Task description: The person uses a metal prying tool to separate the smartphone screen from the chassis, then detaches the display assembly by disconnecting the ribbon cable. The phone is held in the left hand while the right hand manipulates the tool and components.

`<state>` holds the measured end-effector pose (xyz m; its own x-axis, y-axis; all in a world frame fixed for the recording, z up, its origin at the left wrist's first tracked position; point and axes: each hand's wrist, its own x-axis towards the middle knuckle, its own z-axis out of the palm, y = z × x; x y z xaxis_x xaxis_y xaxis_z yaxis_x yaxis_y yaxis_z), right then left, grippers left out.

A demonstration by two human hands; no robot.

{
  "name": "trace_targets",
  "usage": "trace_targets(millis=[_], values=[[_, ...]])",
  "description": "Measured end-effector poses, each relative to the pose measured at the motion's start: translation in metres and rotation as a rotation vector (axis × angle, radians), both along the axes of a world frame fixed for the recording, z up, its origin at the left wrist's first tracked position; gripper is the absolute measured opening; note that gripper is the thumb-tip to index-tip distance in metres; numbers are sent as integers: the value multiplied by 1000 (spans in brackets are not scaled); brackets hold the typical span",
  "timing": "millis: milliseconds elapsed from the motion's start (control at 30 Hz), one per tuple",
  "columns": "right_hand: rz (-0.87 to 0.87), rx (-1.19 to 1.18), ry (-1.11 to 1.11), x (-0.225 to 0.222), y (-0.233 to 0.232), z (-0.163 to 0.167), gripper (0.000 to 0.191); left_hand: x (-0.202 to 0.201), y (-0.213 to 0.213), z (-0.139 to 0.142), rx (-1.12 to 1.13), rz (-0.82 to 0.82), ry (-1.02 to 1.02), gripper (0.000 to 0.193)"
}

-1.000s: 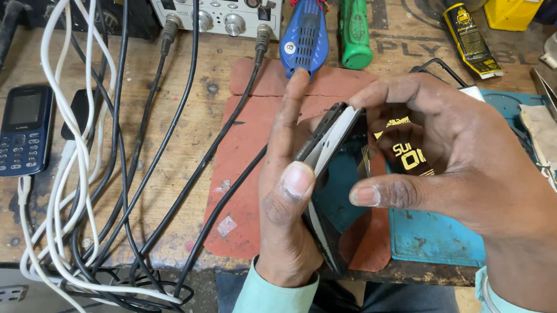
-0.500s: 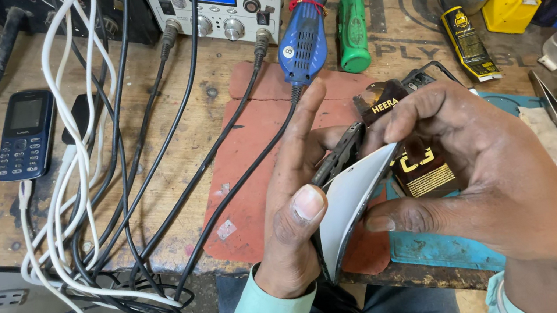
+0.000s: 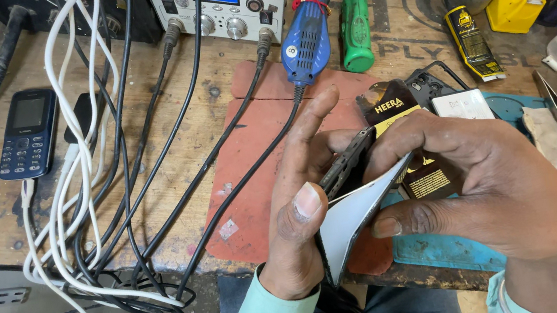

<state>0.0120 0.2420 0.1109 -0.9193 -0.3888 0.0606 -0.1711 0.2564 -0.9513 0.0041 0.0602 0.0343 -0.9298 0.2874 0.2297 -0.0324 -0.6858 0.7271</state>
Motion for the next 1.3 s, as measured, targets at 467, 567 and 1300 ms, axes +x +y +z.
trace_targets(millis=[467, 567, 1300], values=[[84, 4, -36, -3, 17, -7, 29, 0, 0, 4, -3, 2, -5, 119], [102, -34, -76, -3, 18, -8, 30, -1, -1, 5, -21, 11, -3, 119], [151, -517, 57, 1, 41, -24, 30, -29, -14, -6, 425, 257, -374, 83]])
